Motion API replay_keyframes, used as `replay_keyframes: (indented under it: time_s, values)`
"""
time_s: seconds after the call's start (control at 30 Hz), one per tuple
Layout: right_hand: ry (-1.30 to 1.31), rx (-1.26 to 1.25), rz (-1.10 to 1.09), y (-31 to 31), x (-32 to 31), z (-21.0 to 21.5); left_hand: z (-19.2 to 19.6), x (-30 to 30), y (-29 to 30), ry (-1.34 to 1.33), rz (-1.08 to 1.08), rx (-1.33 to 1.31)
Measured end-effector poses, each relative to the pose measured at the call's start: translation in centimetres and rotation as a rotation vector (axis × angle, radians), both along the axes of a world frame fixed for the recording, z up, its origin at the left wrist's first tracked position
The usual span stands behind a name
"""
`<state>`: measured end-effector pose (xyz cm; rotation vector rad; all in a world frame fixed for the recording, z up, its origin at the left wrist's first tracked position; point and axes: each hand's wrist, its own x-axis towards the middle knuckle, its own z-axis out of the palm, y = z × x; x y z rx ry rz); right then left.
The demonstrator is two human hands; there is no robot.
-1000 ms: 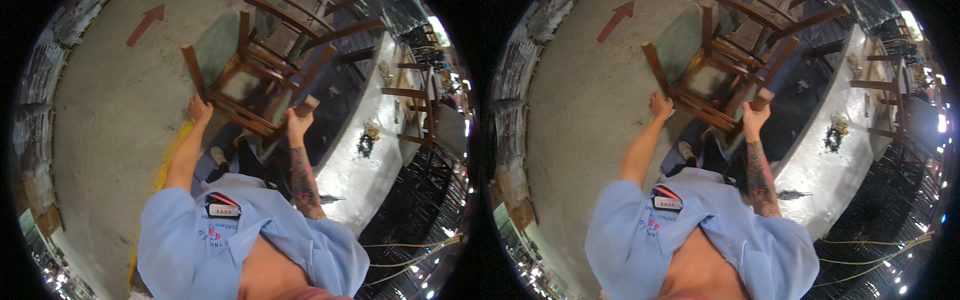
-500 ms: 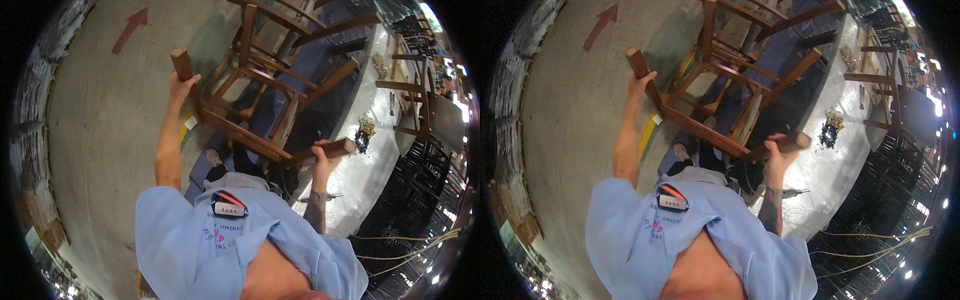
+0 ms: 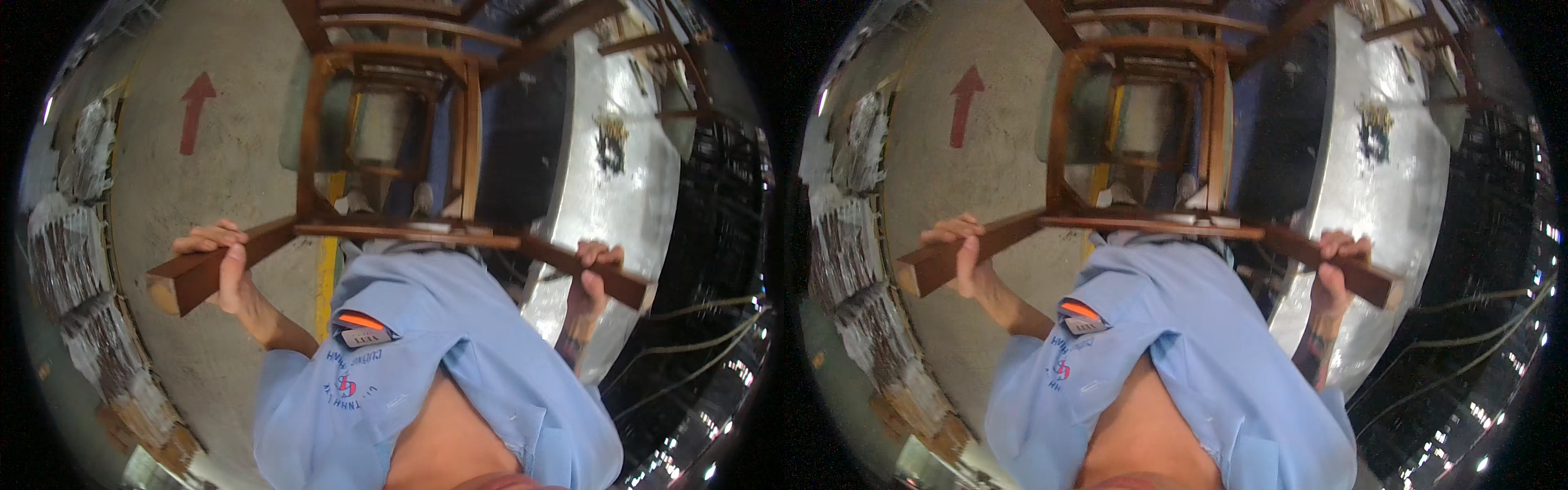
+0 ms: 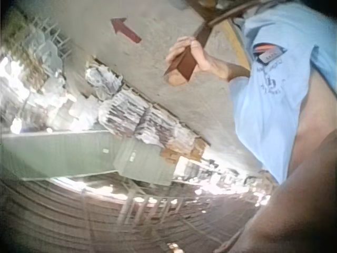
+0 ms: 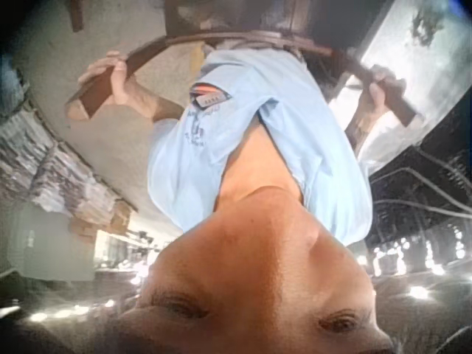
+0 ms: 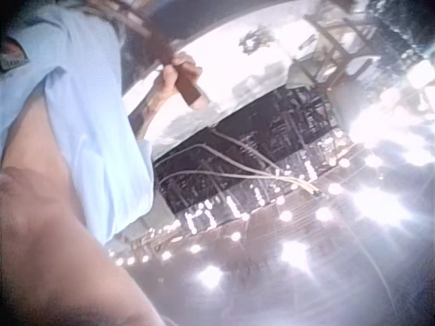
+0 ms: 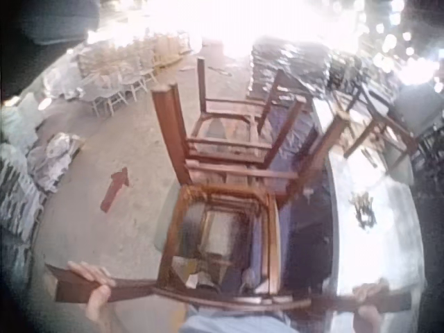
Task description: The person assembles wooden chairs by attaching upholstered seat cushions to chair frames using a pneumatic impact driver. They position each chair, align the seat, and drive screws into the frame to secure the cushion, repeating the process for multiple chairs.
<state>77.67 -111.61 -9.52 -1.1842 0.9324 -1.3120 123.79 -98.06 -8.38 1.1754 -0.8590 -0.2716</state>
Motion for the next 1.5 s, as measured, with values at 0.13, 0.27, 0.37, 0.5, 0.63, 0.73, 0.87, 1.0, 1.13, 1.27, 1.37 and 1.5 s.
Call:
replay_keyframes:
  time_s: [0.13,0.27,0.37,0.5,0.63,0.73,0.87,1.0,1.13,1.27,1.37,1.5]
  values:
    - [-0.032,-0.089,0.045,0.8,0.7,-1.5,-0.6,3.1,1.0,-0.151,-0.135,-0.101]
    - [-0.029,-0.106,0.061,0.3,1.8,-3.1,-0.6,3.6,-0.4,-0.201,-0.126,-0.167]
    - [0.014,-0.09,0.055,0.2,4.8,-3.8,-1.3,5.6,-1.7,-0.183,-0.075,-0.182]
    - [0.028,0.022,0.116,-1.5,6.0,-8.0,-5.7,7.3,-4.2,-0.001,-0.041,-0.137]
    - [0.082,0.079,0.095,-4.2,10.0,-8.6,-8.9,11.5,-7.4,-0.046,0.064,-0.101]
    - [0.132,0.103,0.095,-5.4,12.5,-7.3,-9.5,13.5,-7.9,-0.05,0.112,-0.043]
    - [0.283,0.092,0.114,-6.1,14.9,-6.6,-11.8,15.9,-7.4,0.006,0.173,-0.028]
    - [0.344,0.063,0.138,-6.7,15.6,-6.6,-12.8,16.3,-7.1,0.104,0.183,0.005]
    - [0.492,0.085,0.21,-6.4,15.0,-6.9,-13.8,15.6,-7.1,0.089,0.245,0.051]
    - [0.66,0.224,0.333,-5.5,11.9,-12.6,-16.4,13.0,-6.5,0.125,0.338,0.194]
    - [0.95,0.296,0.545,-4.3,6.6,-19.6,-24.2,11.0,-3.7,0.224,0.508,0.463]
    - [1.023,0.631,0.729,-6.1,-0.8,-30.6,-34.7,3.2,6.0,0.649,0.547,0.961]
